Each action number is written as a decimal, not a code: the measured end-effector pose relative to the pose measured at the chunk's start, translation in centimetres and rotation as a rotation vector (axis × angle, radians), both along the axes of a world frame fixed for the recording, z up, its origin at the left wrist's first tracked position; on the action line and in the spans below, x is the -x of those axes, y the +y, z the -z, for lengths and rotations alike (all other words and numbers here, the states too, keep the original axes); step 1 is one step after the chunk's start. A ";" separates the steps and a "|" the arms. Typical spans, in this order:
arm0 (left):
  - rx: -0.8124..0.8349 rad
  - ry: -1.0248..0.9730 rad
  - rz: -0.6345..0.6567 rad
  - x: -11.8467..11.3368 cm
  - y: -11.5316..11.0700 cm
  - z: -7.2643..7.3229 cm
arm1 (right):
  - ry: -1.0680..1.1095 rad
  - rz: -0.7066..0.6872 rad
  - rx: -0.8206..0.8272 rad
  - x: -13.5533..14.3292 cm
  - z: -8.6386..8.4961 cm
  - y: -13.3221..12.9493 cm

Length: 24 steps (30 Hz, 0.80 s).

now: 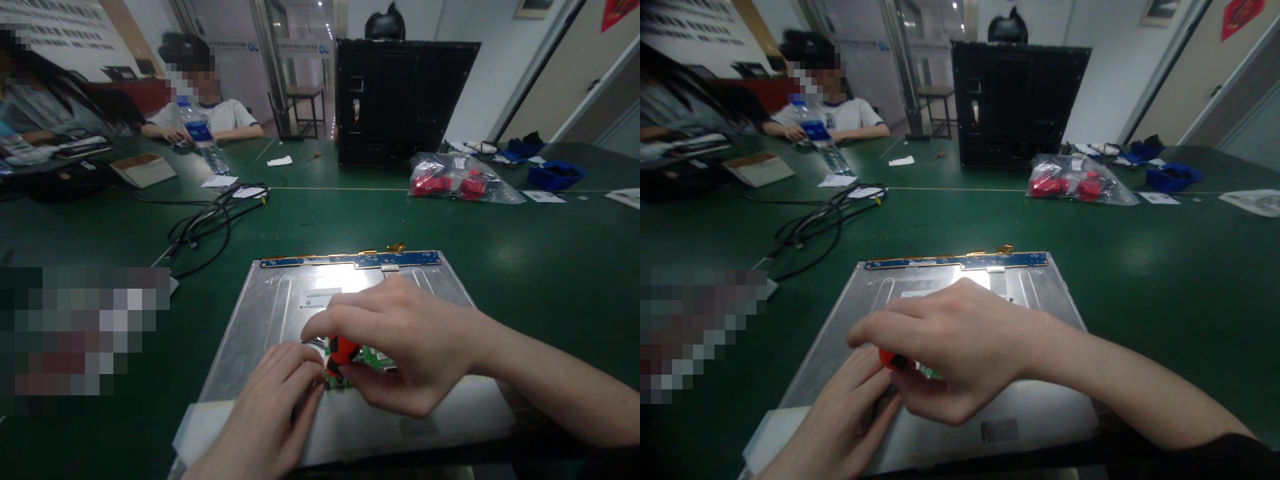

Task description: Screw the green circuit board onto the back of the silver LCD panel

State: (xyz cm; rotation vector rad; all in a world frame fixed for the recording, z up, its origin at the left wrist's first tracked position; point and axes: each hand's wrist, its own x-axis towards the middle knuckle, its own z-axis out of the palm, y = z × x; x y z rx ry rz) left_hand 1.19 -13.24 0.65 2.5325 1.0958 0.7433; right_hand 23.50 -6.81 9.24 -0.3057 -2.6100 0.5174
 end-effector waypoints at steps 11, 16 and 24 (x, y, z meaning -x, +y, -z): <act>0.007 0.002 -0.013 0.2 -0.1 0.3 | -0.006 0.069 -0.088 0.2 0.1 0.0; -0.005 -0.003 -0.012 0.1 -0.1 0.2 | -0.011 0.061 -0.073 0.2 0.0 0.0; -0.009 0.018 0.005 0.1 -0.1 0.2 | 0.006 0.014 -0.005 0.0 0.1 -0.1</act>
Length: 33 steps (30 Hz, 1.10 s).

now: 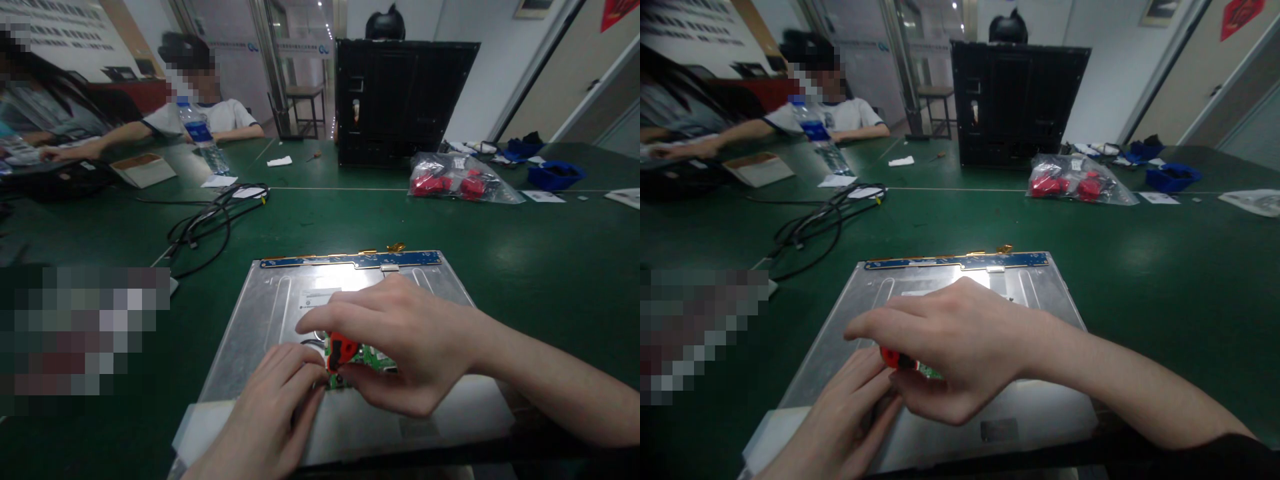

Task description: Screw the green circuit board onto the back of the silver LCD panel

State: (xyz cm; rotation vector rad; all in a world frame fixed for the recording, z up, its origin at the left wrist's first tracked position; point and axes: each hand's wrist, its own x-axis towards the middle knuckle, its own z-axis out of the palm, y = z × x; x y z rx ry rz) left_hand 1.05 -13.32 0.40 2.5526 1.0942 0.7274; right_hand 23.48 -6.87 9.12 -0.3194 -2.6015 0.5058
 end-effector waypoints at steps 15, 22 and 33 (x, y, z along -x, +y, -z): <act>0.049 -0.009 -0.005 0.0 0.0 0.0 | -0.006 0.061 -0.103 0.3 0.0 0.0; 0.038 -0.007 -0.004 -0.1 0.0 -0.1 | -0.012 0.017 -0.043 0.0 0.1 0.0; 0.046 0.019 0.016 0.2 0.0 0.0 | -0.005 0.036 -0.051 0.2 -0.1 -0.1</act>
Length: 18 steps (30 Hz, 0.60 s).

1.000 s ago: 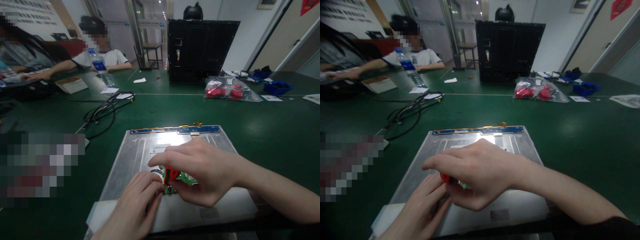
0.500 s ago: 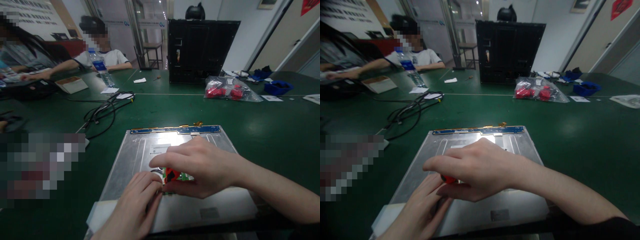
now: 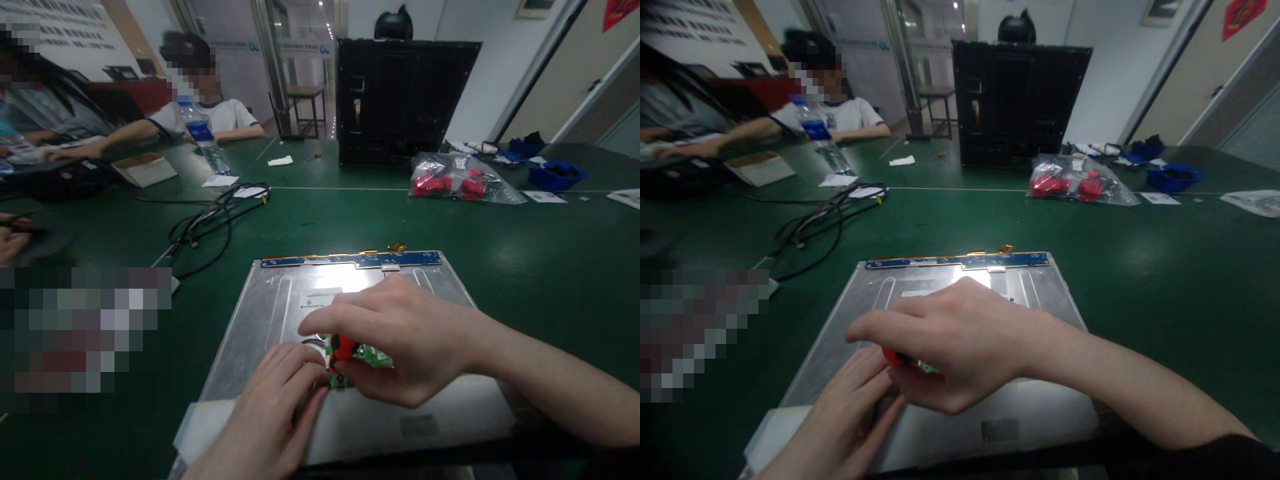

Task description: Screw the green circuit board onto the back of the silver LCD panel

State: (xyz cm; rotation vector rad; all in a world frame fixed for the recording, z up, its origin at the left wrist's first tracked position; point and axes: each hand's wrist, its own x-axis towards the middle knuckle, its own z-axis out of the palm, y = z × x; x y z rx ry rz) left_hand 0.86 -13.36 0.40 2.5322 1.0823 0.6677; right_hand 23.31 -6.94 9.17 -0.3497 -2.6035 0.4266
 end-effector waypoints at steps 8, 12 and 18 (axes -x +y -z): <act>0.000 -0.030 -0.008 -0.1 0.0 0.2 | -0.006 0.024 -0.052 0.1 0.2 0.2; -0.001 -0.027 -0.010 -0.2 0.1 0.1 | -0.025 0.026 -0.067 0.1 0.2 0.2; -0.041 -0.031 -0.008 -0.3 0.2 0.0 | -0.007 -0.017 0.000 -0.1 0.0 0.1</act>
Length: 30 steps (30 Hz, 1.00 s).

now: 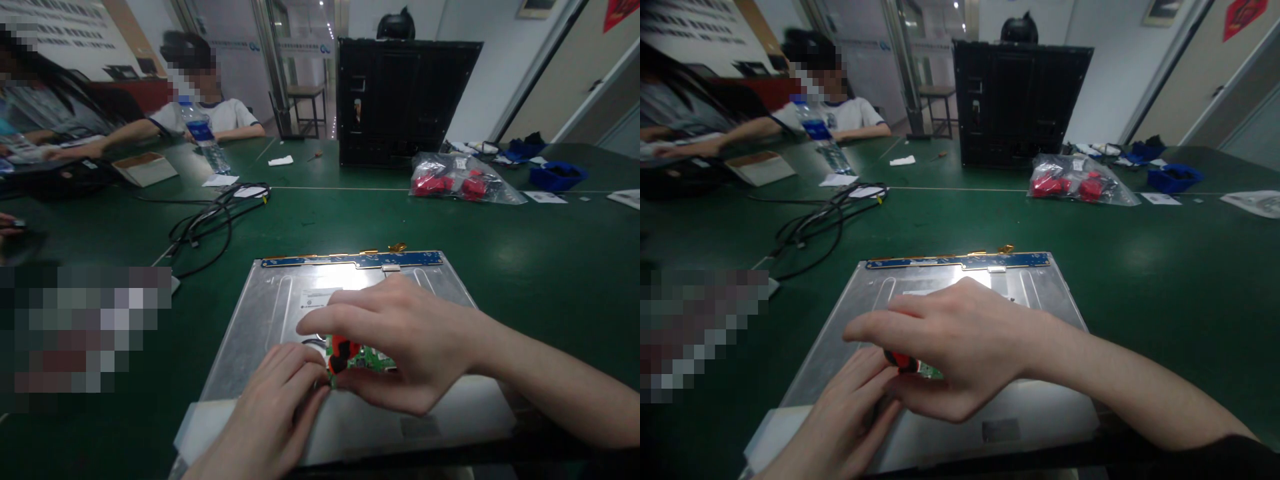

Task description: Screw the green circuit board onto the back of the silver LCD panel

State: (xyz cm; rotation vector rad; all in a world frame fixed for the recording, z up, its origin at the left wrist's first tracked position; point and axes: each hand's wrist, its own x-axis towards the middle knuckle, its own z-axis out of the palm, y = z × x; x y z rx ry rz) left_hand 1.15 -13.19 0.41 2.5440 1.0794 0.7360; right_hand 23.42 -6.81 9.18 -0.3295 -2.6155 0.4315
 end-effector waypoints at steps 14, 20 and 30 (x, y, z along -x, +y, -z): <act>-0.041 -0.009 0.003 0.3 -0.1 0.7 | -0.019 0.054 -0.060 0.2 0.2 -0.1; -0.032 -0.006 0.003 0.4 0.0 0.7 | -0.022 0.045 -0.039 0.2 0.1 -0.1; 0.001 0.017 -0.004 0.2 -0.2 0.3 | -0.025 0.002 0.006 0.0 0.2 0.0</act>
